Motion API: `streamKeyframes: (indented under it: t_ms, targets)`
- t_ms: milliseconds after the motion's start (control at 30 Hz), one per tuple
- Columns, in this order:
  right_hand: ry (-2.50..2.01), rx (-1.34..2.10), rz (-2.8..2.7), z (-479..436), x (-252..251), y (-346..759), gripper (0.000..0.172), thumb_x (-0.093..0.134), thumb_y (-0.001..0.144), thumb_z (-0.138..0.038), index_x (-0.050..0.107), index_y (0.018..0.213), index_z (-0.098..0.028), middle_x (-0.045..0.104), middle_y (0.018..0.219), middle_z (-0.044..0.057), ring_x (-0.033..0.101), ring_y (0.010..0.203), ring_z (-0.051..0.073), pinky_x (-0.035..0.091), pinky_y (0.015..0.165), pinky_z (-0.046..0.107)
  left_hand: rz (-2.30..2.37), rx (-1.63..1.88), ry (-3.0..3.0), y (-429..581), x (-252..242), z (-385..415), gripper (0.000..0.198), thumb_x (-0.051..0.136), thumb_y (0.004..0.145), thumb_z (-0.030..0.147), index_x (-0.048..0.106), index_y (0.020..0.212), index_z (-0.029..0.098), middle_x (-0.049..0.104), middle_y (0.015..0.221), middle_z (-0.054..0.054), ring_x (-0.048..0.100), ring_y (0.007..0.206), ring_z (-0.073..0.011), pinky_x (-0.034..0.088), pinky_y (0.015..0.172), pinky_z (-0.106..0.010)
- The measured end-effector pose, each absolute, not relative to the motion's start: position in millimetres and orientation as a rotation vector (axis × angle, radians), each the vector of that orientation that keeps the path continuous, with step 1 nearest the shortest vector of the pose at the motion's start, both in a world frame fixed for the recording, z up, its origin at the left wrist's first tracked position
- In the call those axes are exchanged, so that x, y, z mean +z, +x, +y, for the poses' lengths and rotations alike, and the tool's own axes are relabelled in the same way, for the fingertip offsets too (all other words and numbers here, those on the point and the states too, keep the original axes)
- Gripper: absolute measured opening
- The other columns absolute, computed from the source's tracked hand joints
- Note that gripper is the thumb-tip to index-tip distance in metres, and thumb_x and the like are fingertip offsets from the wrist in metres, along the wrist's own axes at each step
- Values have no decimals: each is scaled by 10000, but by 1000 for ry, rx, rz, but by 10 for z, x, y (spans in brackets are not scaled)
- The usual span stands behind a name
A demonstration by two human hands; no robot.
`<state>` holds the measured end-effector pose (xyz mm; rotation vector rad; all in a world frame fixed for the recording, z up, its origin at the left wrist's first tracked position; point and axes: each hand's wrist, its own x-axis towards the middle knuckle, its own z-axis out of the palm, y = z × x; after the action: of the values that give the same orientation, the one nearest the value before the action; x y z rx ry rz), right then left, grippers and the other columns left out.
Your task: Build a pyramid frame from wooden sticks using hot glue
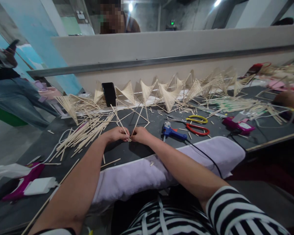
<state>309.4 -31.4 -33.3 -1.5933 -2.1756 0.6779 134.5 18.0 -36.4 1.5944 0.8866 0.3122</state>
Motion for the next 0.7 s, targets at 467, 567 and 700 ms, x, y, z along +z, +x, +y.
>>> streamKeyframes:
  t_ms: [467, 567, 700]
  targets:
    - [-1594, 662, -2178, -273, -376, 3093, 203, 580, 682, -269, 715, 783, -156, 708, 760, 48, 631, 754, 162, 404, 571, 188, 884, 315, 1572, 1354, -336, 162, 227, 734, 603, 231, 590, 720, 101, 625, 622, -37, 584, 593, -124, 442, 607, -253]
    - [-1595, 672, -2178, -274, -375, 3092, 199, 583, 678, -258, 715, 788, -159, 708, 758, 45, 631, 754, 162, 405, 571, 187, 867, 319, 1572, 1349, -344, 166, 251, 739, 607, 255, 585, 730, 98, 624, 627, -41, 582, 587, -124, 443, 607, -255]
    - [-1589, 691, -2161, -290, -354, 3092, 202, 577, 684, -249, 709, 804, -156, 708, 761, 40, 629, 736, 151, 399, 557, 181, 844, 319, 1586, 1337, -374, 182, 261, 734, 615, 273, 578, 722, 93, 617, 616, -41, 561, 561, -112, 431, 593, -249]
